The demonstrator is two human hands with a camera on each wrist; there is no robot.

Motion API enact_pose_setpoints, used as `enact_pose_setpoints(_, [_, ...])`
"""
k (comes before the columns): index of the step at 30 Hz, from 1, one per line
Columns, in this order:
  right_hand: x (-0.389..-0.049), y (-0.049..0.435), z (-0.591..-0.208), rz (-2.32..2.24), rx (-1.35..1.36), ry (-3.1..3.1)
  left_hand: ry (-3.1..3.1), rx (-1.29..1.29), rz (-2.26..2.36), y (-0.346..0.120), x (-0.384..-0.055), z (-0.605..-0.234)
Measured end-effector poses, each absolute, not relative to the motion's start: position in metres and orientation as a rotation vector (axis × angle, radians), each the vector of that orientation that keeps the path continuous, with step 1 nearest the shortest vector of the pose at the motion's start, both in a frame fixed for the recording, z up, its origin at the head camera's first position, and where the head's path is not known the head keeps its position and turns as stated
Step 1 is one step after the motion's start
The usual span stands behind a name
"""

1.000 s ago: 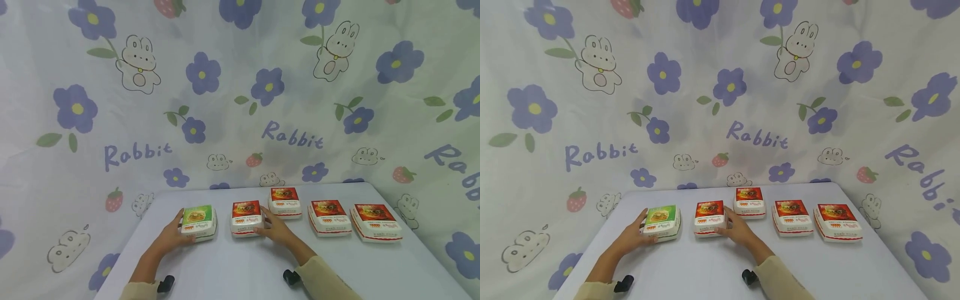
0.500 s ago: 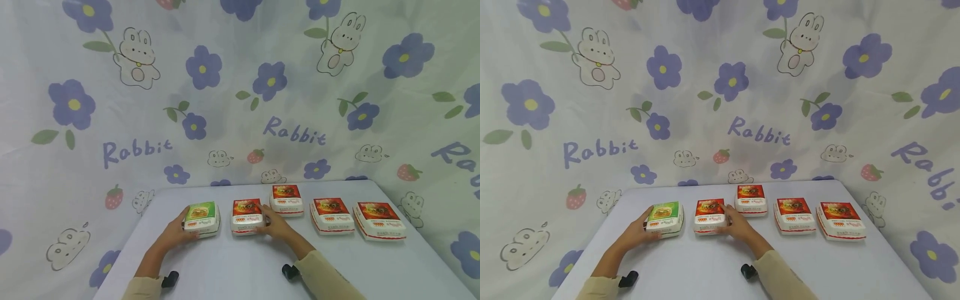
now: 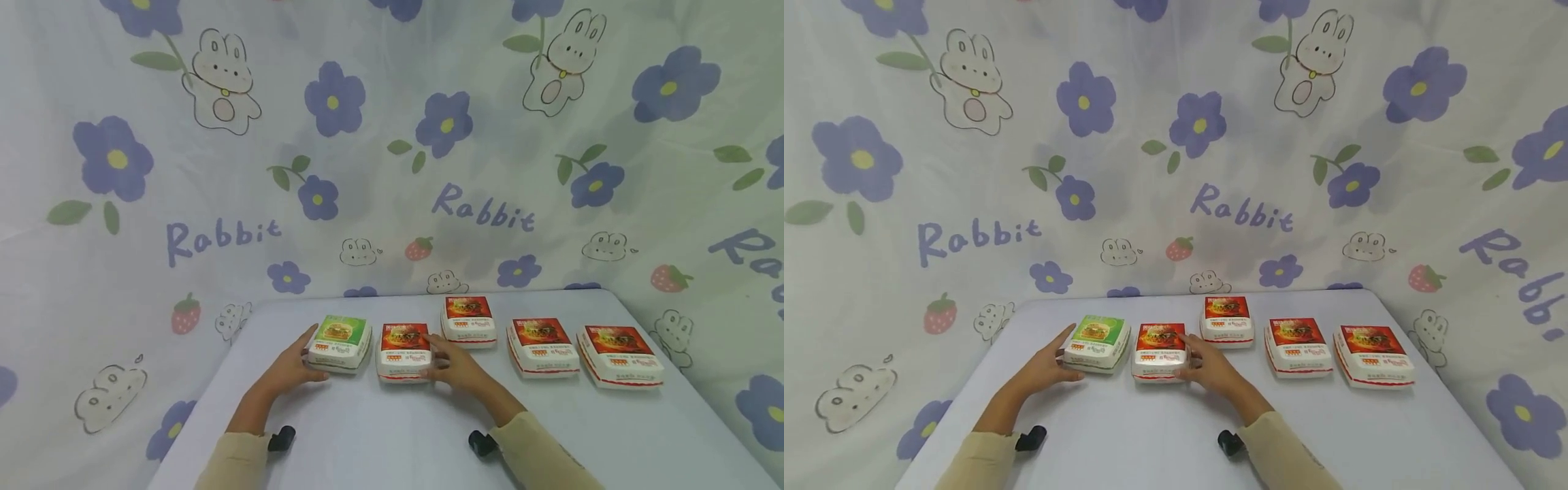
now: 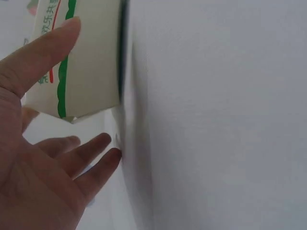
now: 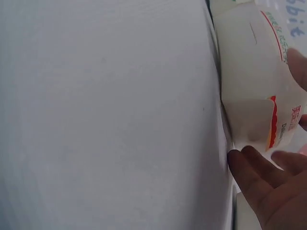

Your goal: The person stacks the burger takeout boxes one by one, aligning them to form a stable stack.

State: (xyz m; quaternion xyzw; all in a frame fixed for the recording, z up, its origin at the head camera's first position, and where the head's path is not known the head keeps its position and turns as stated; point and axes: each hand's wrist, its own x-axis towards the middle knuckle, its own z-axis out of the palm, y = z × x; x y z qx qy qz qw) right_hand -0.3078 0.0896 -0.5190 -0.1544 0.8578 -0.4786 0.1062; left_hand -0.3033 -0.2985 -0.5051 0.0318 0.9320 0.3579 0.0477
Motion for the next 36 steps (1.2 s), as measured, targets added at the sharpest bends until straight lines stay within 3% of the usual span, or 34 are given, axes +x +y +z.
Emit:
enact_pose_setpoints(7, [-0.311, 0.083, -0.517, -1.356, -0.529, 2.581, 2.855, 0.206, 1.002, -0.299, -0.316, -0.51])
enact_pose_setpoints(21, [-0.314, 0.082, -0.523, -1.322, -0.521, 2.573, 2.892, 0.087, 1.087, -0.28, -0.316, -0.517])
enact_pose_setpoints(36, [-0.29, 0.106, -0.518, -1.265, -0.559, 2.553, 2.914, 0.026, 1.114, -0.279, -0.312, -0.509])
